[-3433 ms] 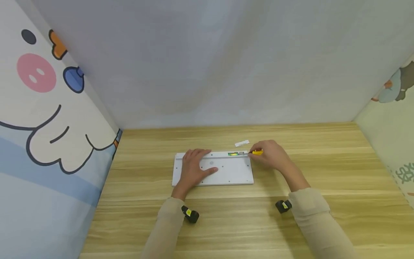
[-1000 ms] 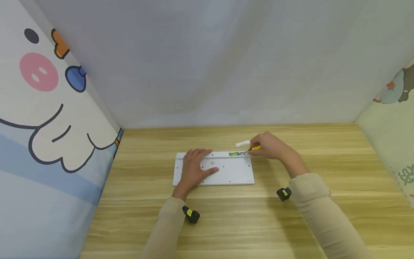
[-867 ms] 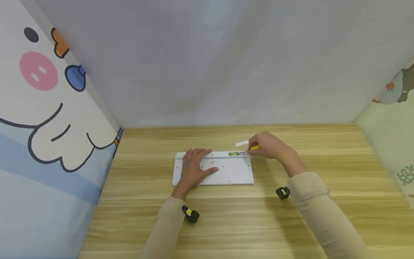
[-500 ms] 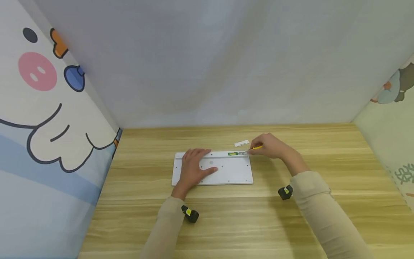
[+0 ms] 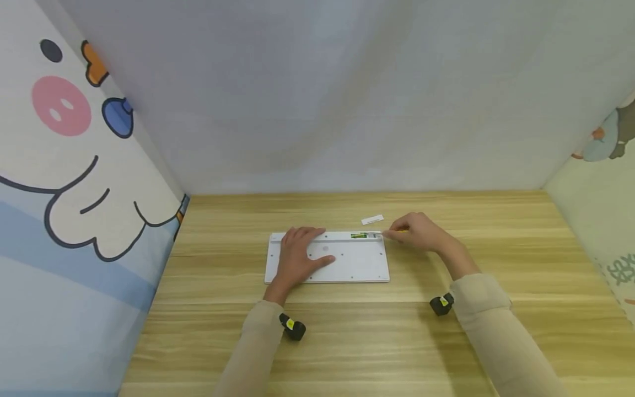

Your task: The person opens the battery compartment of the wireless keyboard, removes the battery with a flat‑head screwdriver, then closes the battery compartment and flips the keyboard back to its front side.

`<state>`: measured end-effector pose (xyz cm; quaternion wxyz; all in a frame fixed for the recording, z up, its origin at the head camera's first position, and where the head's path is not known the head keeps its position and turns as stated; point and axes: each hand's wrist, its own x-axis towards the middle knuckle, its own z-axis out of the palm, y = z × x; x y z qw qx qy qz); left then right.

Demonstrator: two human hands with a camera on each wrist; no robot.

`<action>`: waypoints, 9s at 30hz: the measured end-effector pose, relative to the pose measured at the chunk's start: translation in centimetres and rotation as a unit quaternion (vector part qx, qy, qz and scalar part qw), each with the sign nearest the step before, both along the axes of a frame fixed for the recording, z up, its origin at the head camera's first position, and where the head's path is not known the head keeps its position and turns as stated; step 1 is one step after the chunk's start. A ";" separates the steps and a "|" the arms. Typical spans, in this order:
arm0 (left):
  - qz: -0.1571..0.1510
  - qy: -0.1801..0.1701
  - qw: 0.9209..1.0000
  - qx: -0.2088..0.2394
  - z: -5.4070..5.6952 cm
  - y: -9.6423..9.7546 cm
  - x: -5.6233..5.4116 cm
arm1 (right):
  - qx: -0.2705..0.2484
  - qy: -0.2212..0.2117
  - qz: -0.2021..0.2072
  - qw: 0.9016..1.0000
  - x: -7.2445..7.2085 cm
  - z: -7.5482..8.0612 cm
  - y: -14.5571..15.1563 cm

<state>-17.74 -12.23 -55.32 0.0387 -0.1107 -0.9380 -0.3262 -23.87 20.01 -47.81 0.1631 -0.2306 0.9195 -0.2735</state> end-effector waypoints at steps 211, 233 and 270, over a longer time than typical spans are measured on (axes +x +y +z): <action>0.005 0.011 1.000 -0.003 -0.2 -0.1 0.0 | -0.052 0.142 -0.113 0.982 1.8 -1.9 -0.4; 0.009 0.009 1.000 -0.010 -0.4 -0.1 0.0 | -0.014 0.132 -0.153 0.979 1.1 -2.9 2.4; 0.000 0.012 1.000 -0.001 -0.4 -0.2 0.0 | 0.009 0.122 -0.155 0.980 1.4 -3.9 3.5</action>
